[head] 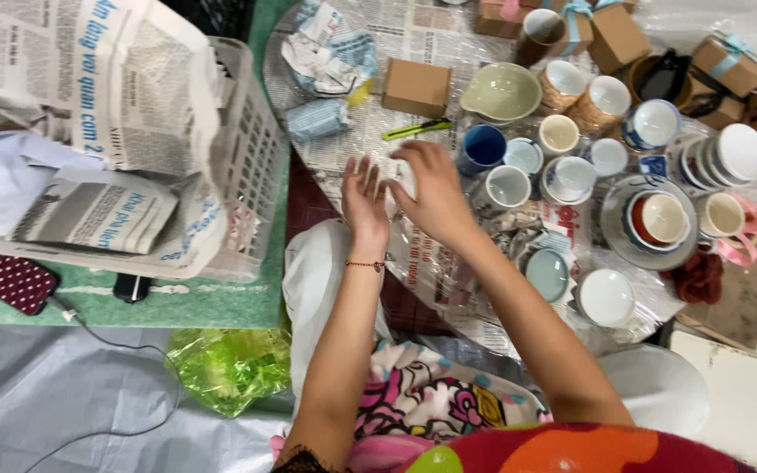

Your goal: The person wraps small ceramic cups and bowls individually in newspaper. They pick up each item, fold a sheet of newspaper around it, and place the wrapped item on a growing stack on the table.

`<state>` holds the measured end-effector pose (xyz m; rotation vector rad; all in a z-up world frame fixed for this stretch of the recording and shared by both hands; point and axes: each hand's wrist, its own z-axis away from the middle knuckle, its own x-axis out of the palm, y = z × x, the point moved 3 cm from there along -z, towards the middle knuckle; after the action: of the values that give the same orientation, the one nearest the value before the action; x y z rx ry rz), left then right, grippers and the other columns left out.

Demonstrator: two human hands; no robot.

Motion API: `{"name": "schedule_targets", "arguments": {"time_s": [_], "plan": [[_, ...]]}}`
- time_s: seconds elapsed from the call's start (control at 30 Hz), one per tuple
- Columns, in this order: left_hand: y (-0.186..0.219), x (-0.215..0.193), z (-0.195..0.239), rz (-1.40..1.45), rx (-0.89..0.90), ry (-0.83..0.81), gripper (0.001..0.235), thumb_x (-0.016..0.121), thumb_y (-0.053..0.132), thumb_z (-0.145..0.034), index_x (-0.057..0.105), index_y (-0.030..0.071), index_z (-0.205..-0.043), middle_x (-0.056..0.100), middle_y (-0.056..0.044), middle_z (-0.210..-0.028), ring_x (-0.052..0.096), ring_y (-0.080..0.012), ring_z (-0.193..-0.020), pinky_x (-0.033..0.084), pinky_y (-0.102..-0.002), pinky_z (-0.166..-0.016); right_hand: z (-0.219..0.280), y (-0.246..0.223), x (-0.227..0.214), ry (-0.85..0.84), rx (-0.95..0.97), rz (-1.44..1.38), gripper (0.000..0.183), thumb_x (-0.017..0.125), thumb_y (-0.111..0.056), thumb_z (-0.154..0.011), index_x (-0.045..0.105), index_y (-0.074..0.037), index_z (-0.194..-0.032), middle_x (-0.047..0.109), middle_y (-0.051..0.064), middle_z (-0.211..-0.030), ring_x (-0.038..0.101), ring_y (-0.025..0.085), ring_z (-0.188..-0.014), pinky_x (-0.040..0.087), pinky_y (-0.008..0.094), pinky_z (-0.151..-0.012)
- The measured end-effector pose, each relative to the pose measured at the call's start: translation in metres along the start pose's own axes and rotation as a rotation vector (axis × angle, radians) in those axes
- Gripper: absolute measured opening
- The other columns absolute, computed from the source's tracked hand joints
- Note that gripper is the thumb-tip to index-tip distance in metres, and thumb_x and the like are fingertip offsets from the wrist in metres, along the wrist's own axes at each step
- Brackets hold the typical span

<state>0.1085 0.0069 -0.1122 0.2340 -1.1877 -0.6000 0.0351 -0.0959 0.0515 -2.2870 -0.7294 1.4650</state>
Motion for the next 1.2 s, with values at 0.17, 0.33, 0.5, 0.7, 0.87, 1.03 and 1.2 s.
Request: {"name": "schedule_targets", "arguments": {"time_s": [0.17, 0.33, 0.5, 0.7, 0.87, 1.03, 1.2], "plan": [[0.025, -0.028, -0.024, 0.216, 0.111, 0.099, 0.062, 0.052, 0.027, -0.094, 0.042, 0.015, -0.153, 0.051, -0.005, -0.151, 0.049, -0.0211, -0.134, 0.036, -0.040, -0.114, -0.073, 0.010, 0.096, -0.154, -0.153, 0.063, 0.062, 0.075, -0.006, -0.075, 0.055, -0.007, -0.134, 0.053, 0.014, -0.144, 0.056, 0.038, -0.122, 0.048, 0.046, -0.101], [0.015, -0.058, -0.032, 0.230, 0.120, 0.340, 0.059, 0.046, 0.038, -0.095, 0.047, 0.020, -0.152, 0.048, -0.003, -0.156, 0.046, -0.0185, -0.136, 0.033, -0.037, -0.110, -0.118, 0.038, 0.166, -0.308, -0.143, 0.183, 0.078, 0.066, 0.003, -0.074, 0.043, -0.011, -0.147, 0.048, 0.008, -0.154, 0.071, 0.034, -0.094, 0.059, 0.044, -0.075], [-0.004, -0.062, -0.034, 0.302, 0.065, 0.378, 0.055, 0.045, 0.032, -0.094, 0.051, 0.022, -0.148, 0.052, -0.001, -0.148, 0.051, -0.0192, -0.131, 0.037, -0.038, -0.104, -0.137, 0.058, 0.203, -0.295, -0.177, 0.573, 0.075, 0.060, -0.003, -0.084, 0.037, -0.016, -0.154, 0.046, 0.004, -0.153, 0.073, 0.029, -0.079, 0.060, 0.043, -0.060], [-0.015, -0.068, -0.037, 0.353, 0.067, 0.391, 0.052, 0.050, 0.025, -0.096, 0.053, 0.020, -0.147, 0.055, 0.000, -0.130, 0.053, -0.0180, -0.119, 0.040, -0.037, -0.103, -0.124, 0.071, 0.211, -0.329, -0.271, 0.772, 0.052, 0.062, -0.012, -0.097, 0.049, -0.006, -0.147, 0.055, 0.011, -0.140, 0.070, 0.027, -0.098, 0.059, 0.036, -0.059], [-0.009, -0.068, -0.040, 0.254, 0.140, 0.378, 0.033, 0.058, 0.032, -0.107, 0.045, 0.010, -0.127, 0.038, -0.009, -0.122, 0.036, -0.0266, -0.109, 0.029, -0.040, -0.096, -0.111, 0.062, 0.173, -0.358, -0.151, 0.699, 0.076, 0.082, -0.024, -0.068, 0.054, -0.008, -0.137, 0.057, 0.019, -0.129, 0.063, 0.034, -0.103, 0.059, 0.041, -0.065], [0.020, -0.027, -0.018, -0.025, 0.243, 0.274, 0.059, 0.059, 0.025, -0.092, 0.045, 0.015, -0.148, 0.055, -0.004, -0.134, 0.051, -0.0150, -0.120, 0.041, -0.034, -0.098, -0.076, 0.042, 0.083, -0.353, -0.013, 0.461, 0.076, 0.090, -0.040, -0.066, 0.060, -0.008, -0.129, 0.062, 0.013, -0.119, 0.056, 0.039, -0.117, 0.052, 0.049, -0.099], [0.013, 0.046, 0.016, -0.297, -0.003, -0.183, 0.059, 0.071, 0.029, -0.093, 0.046, 0.011, -0.142, 0.061, -0.006, -0.130, 0.060, -0.0157, -0.121, 0.053, -0.033, -0.094, -0.027, 0.006, -0.019, -0.239, 0.198, 0.218, 0.079, 0.089, -0.035, -0.066, 0.058, -0.008, -0.133, 0.057, 0.017, -0.125, 0.062, 0.038, -0.106, 0.053, 0.049, -0.087]]}}
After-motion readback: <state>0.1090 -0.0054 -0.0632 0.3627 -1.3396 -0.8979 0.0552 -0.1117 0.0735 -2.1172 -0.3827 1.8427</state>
